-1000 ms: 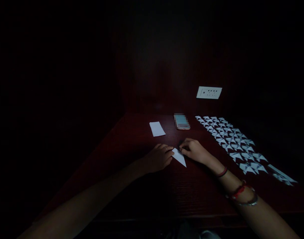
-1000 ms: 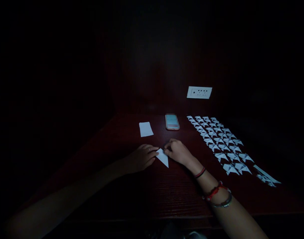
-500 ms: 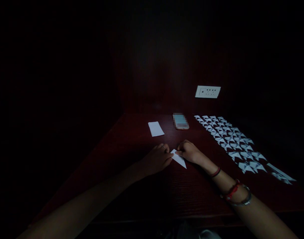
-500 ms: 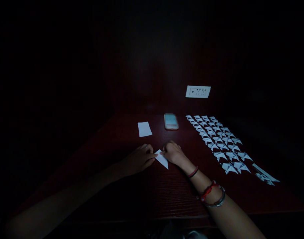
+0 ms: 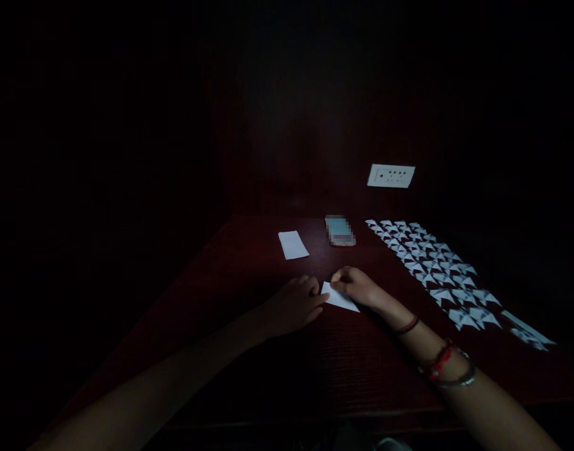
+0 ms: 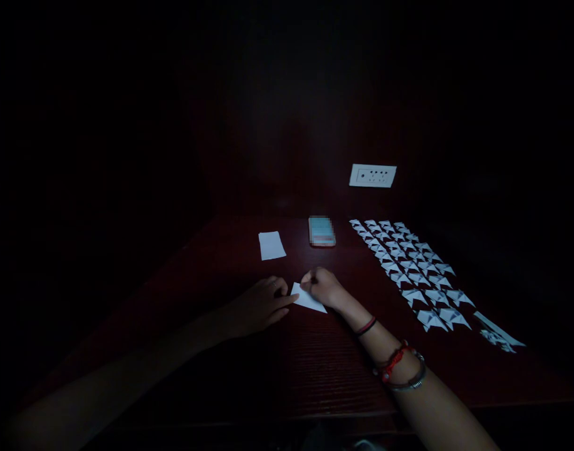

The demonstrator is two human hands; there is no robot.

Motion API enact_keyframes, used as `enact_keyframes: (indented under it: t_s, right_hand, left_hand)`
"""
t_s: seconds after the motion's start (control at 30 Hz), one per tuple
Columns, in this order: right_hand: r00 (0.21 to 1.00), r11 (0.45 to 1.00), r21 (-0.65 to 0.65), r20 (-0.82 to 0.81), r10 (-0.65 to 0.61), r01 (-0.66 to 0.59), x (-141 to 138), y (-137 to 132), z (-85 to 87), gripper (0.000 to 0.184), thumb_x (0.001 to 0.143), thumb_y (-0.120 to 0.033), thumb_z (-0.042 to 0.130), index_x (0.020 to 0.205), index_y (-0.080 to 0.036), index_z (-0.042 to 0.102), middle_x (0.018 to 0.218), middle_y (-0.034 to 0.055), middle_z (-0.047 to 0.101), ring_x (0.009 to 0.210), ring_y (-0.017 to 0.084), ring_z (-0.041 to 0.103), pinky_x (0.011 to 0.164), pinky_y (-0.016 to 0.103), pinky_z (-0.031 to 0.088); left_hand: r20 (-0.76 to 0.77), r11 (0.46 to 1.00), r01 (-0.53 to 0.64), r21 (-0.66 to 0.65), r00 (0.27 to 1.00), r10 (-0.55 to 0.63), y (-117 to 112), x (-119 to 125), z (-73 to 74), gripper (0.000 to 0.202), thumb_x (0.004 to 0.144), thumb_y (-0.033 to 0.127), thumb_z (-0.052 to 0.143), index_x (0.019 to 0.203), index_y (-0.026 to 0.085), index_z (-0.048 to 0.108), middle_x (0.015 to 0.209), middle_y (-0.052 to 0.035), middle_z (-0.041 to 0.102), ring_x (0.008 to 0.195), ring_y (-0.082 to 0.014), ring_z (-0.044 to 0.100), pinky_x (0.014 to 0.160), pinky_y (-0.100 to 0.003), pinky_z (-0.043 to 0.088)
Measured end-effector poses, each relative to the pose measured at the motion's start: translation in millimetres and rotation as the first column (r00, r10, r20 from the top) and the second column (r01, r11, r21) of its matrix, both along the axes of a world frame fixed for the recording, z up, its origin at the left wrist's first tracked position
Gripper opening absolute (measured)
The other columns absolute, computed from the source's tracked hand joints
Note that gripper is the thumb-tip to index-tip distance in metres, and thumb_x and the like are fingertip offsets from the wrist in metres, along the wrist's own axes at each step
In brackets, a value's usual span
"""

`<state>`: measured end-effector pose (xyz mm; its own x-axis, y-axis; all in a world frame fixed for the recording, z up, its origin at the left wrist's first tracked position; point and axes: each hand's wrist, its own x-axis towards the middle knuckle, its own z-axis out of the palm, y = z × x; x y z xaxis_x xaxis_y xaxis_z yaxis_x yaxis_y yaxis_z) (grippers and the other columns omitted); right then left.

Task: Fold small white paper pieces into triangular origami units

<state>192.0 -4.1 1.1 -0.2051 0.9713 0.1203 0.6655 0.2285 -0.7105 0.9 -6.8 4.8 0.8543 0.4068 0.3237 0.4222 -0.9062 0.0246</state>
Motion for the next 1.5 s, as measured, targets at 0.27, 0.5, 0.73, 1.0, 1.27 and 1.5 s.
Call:
enact_keyframes:
  t_s: [0.27, 0.5, 0.73, 1.0, 1.27, 1.5]
  right_hand:
    - [0.988, 0.916, 0.375, 0.111, 0.111, -0.145, -11, -14, 19.2, 0.008, 0.073, -0.015, 0.046, 0.074, -0.016, 0.054, 0.082, 0.0036, 0.045, 0.082, 0.013, 0.043, 0.075, 0.026, 0.035]
    - [0.98, 0.88, 0.448, 0.182, 0.081, -0.155, -18, -23, 26.3, 0.006, 0.076, -0.016, 0.045, 0.079, -0.017, 0.051, 0.087, 0.004, 0.042, 0.085, 0.015, 0.041, 0.075, 0.029, 0.034]
    - [0.976, 0.873, 0.453, 0.189, 0.106, -0.183, -19, -26, 29.6, 0.007, 0.077, -0.017, 0.043, 0.08, -0.017, 0.049, 0.087, 0.0045, 0.043, 0.084, 0.015, 0.041, 0.074, 0.029, 0.034]
    - [0.959, 0.846, 0.486, 0.267, 0.095, -0.219, -23, -30, 30.1, 0.007, 0.077, -0.019, 0.045, 0.081, -0.018, 0.049, 0.087, 0.0034, 0.046, 0.083, 0.015, 0.04, 0.075, 0.03, 0.03]
    - [0.951, 0.869, 0.41, 0.242, 0.191, -0.278, -22, -30, 35.3, 0.001, 0.073, -0.017, 0.048, 0.074, -0.017, 0.049, 0.083, 0.0017, 0.047, 0.08, 0.014, 0.042, 0.072, 0.028, 0.03]
    - [0.956, 0.884, 0.375, 0.2, 0.215, -0.278, -3, -22, 37.2, 0.005, 0.072, -0.013, 0.046, 0.069, -0.016, 0.048, 0.076, 0.001, 0.046, 0.075, 0.012, 0.044, 0.068, 0.025, 0.033]
  left_hand:
    - [0.379, 0.96, -0.097, -0.262, 0.905, 0.195, 13, -5, 13.5, 0.013, 0.081, 0.023, 0.042, 0.088, 0.02, 0.053, 0.084, -0.0002, 0.042, 0.08, -0.0129, 0.043, 0.073, -0.026, 0.036]
    - [0.398, 0.965, -0.081, -0.251, 0.9, 0.179, 7, -3, 17.3, 0.011, 0.08, 0.021, 0.042, 0.083, 0.02, 0.053, 0.085, -0.0004, 0.042, 0.079, -0.0133, 0.043, 0.072, -0.028, 0.037]
    - [0.379, 0.975, -0.105, -0.196, 0.909, 0.174, 9, -3, 16.2, 0.01, 0.08, 0.021, 0.042, 0.083, 0.019, 0.052, 0.086, -0.0012, 0.042, 0.08, -0.0135, 0.042, 0.071, -0.027, 0.037]
    - [0.334, 0.987, -0.096, -0.126, 0.933, 0.133, 6, -1, 16.1, 0.013, 0.08, 0.02, 0.04, 0.076, 0.017, 0.052, 0.084, -0.0026, 0.043, 0.081, -0.0153, 0.041, 0.074, -0.03, 0.035]
    - [0.328, 0.99, -0.038, -0.136, 0.941, 0.081, 3, -3, 21.4, 0.011, 0.078, 0.018, 0.041, 0.074, 0.018, 0.052, 0.084, -0.0019, 0.045, 0.083, -0.0159, 0.042, 0.075, -0.032, 0.035]
    - [0.42, 0.968, 0.002, -0.252, 0.901, 0.108, 11, -10, 23.2, 0.013, 0.078, 0.02, 0.043, 0.069, 0.017, 0.052, 0.086, -0.0018, 0.045, 0.087, -0.0151, 0.043, 0.075, -0.028, 0.036]
